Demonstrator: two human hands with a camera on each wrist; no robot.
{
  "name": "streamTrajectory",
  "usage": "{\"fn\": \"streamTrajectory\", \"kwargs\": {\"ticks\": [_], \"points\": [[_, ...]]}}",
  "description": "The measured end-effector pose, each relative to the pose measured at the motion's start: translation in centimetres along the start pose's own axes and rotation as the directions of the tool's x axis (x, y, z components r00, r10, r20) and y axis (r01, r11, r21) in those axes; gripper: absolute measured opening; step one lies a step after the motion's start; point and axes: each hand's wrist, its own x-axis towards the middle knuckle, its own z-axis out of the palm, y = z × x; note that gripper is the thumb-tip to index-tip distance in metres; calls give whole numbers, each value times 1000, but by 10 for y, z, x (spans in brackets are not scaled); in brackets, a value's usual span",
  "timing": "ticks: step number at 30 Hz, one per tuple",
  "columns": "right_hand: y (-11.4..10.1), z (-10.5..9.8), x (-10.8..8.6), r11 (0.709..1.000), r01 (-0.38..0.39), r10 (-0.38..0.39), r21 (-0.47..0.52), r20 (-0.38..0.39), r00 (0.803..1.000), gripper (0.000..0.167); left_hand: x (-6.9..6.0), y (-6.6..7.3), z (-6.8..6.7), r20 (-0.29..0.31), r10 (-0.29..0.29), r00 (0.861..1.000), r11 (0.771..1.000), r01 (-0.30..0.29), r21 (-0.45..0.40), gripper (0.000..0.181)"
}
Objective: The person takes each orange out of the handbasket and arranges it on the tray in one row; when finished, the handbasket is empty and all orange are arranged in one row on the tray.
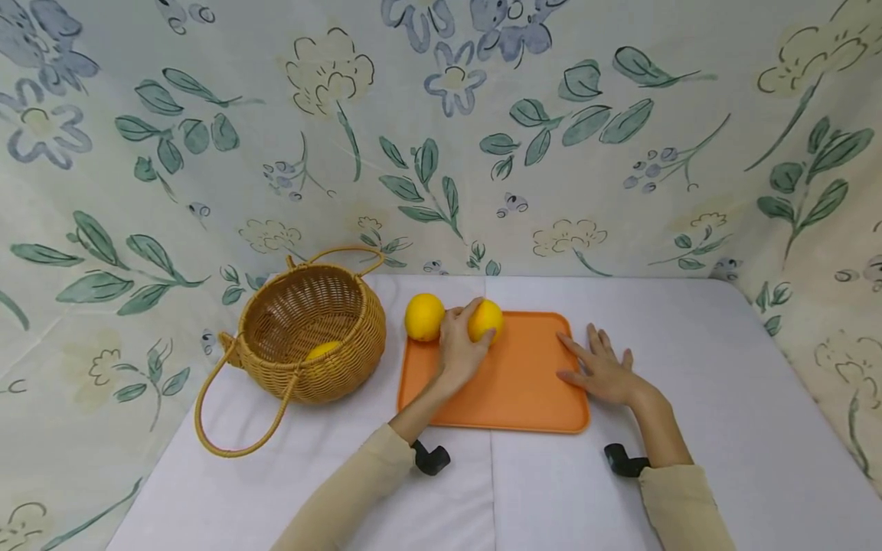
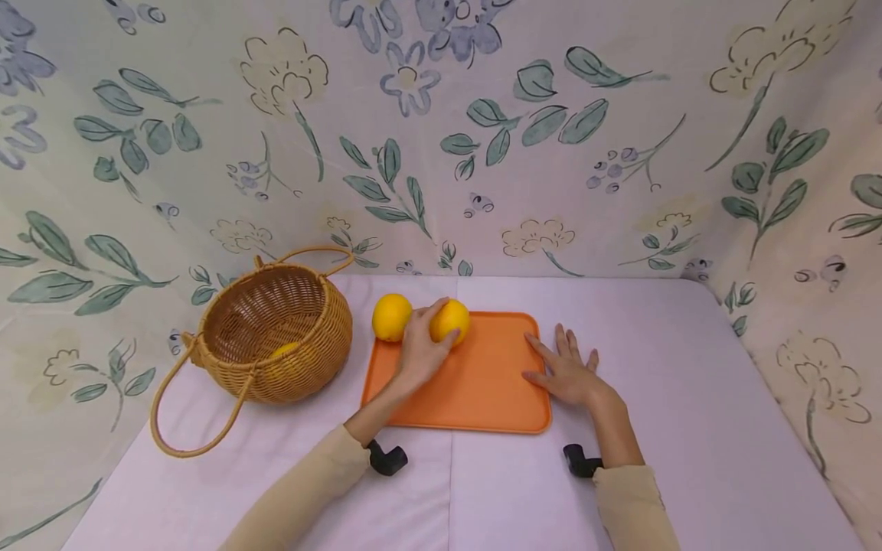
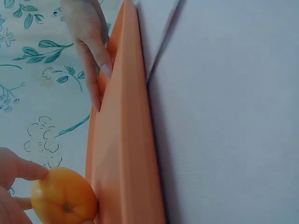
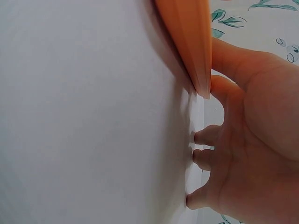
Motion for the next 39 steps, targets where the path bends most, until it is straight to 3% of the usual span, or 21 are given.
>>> {"fn": "streamTrajectory", "kwargs": {"ticks": [4, 9, 18, 27, 35, 39], "points": [[-1, 1, 0, 1000, -2, 2, 2, 3, 1000, 84, -4, 1, 2, 12, 10, 1000, 996, -11, 94, 56], [-2, 0, 0, 1000, 2, -2, 1, 5, 1000, 83, -11, 4, 0, 83, 77, 994, 964, -96, 249, 62], [-2, -1, -1, 1000, 6, -6, 9, 4, 1000, 83, -16, 2, 3, 84, 232, 969, 866, -245, 435, 66], [-3, -2, -2, 1000, 5, -5, 2, 2, 1000, 82, -14, -4, 7, 36, 348, 937, 755, -303, 582, 63], [-5, -3, -2, 1000, 3, -3, 10, 5, 1000, 82, -7, -4, 5, 37, 346, 938, 722, -291, 628, 61], [-5, -3, -2, 1000, 0, 0, 8, 7, 1000, 82, -4, -7, 2, 22, 364, 931, 727, -299, 618, 56]]}}
